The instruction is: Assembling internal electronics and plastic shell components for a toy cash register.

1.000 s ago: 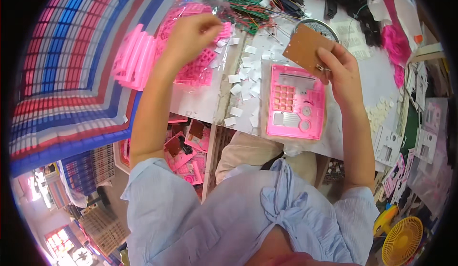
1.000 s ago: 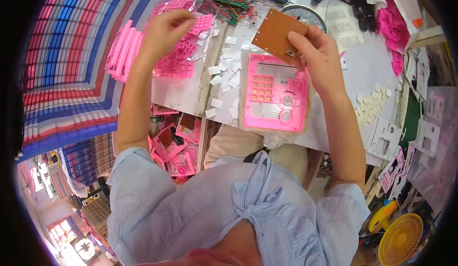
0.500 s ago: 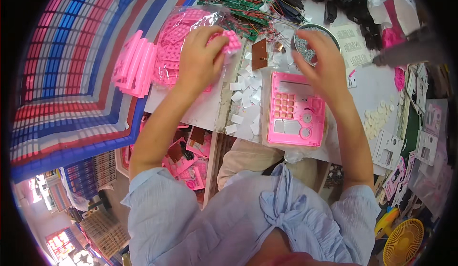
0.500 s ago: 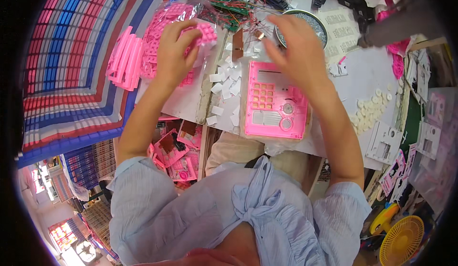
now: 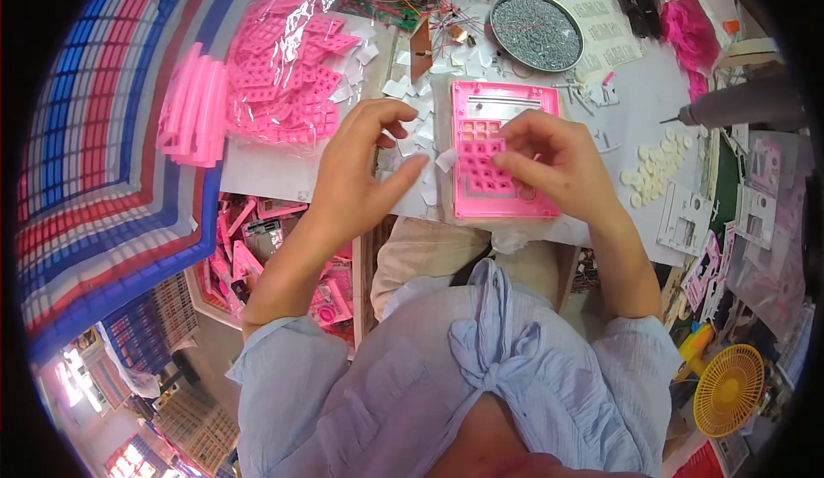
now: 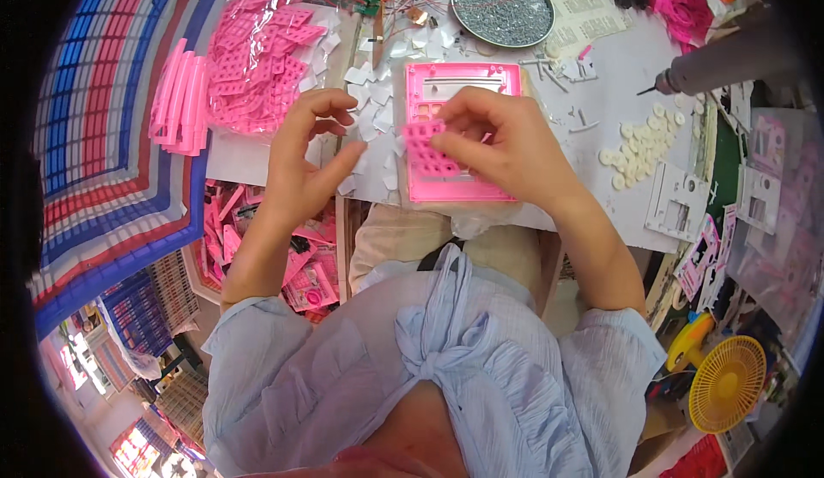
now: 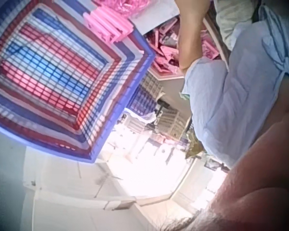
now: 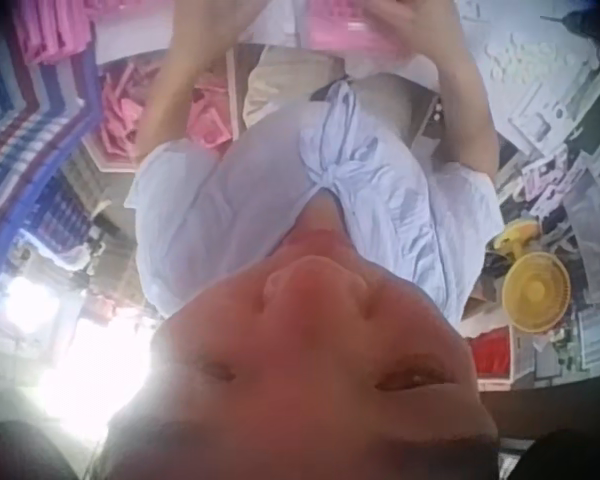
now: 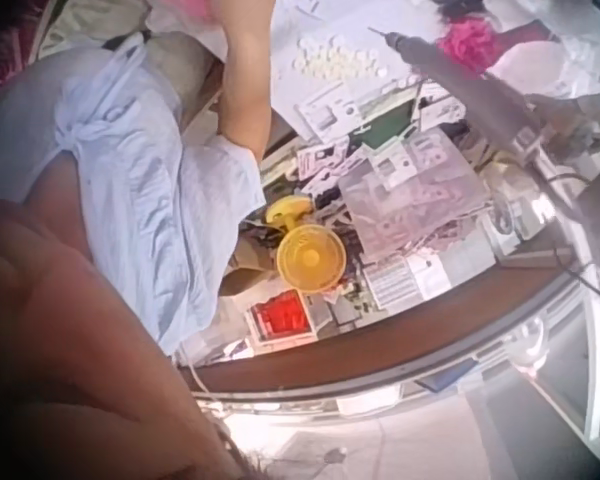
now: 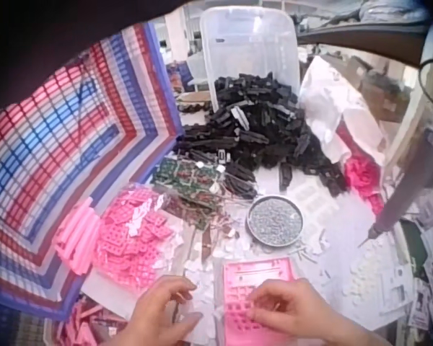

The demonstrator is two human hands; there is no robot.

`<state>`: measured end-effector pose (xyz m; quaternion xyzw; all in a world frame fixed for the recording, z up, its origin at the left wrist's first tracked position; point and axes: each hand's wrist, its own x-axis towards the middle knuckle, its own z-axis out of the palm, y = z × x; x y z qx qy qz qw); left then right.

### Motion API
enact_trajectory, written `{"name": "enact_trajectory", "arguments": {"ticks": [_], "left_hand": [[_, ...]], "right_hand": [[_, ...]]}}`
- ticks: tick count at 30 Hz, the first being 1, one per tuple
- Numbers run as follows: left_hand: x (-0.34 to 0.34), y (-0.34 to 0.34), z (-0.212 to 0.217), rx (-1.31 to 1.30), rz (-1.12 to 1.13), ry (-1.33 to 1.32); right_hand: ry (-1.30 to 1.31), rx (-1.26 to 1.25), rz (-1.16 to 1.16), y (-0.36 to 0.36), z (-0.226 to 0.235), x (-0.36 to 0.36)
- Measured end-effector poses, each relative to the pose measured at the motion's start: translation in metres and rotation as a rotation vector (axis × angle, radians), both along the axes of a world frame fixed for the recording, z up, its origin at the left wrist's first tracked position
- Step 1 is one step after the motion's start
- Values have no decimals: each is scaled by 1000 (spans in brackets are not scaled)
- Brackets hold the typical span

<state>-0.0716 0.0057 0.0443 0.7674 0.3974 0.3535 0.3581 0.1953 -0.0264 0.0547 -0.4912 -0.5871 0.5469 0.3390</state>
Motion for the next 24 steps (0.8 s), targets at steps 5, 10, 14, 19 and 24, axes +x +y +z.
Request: {"name": "enact_trajectory", "arguments": {"ticks": [5, 10, 14, 19, 24], "left_hand": [[0, 29, -27, -47, 162, 124], [3, 61, -35, 73, 179, 215], [12, 67, -32, 131, 197, 300], [23, 71, -40, 152, 198, 341], [34, 82, -57, 250, 260, 410]], "right_hand": [[-125, 38, -157, 7, -38, -3], [-492, 176, -125, 12, -33, -8], [-704, 481, -201, 2, -22, -7], [-861, 643, 264, -19, -31, -7], [-1035, 521, 434, -26, -29, -20]]}}
